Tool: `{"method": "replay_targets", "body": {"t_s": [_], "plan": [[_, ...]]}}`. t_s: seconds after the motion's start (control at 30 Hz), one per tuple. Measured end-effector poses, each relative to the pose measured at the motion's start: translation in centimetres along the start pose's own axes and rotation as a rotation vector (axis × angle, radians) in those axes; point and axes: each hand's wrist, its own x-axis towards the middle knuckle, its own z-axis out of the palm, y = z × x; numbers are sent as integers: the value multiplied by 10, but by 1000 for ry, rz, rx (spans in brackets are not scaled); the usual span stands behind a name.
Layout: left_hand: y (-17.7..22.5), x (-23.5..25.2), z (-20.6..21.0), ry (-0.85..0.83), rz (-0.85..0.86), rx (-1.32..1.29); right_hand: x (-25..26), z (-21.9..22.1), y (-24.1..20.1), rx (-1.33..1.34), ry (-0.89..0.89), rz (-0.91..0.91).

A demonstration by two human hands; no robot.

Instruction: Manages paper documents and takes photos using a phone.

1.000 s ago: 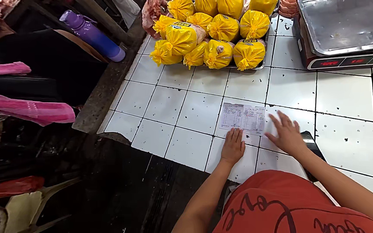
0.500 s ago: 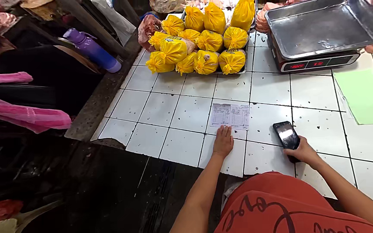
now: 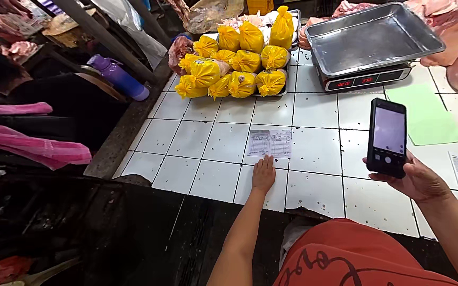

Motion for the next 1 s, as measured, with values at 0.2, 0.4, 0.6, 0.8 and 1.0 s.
{"method": "replay_targets", "body": {"t_s": [0.2, 0.4, 0.6, 0.8, 1.0], "plan": [[-5, -2, 11, 51, 11, 10, -20, 13, -16, -19, 161, 4], [-1, -5, 16, 139, -5, 54, -27, -20, -22, 4, 68, 197], [5, -7, 21, 119, -92, -9, 26, -17, -24, -320, -295, 543], [3, -9, 26, 179, -115, -82, 119, 38, 6, -614, -535, 838], [11, -10, 15, 141, -187, -147, 184, 85, 31, -774, -711, 991]]}}
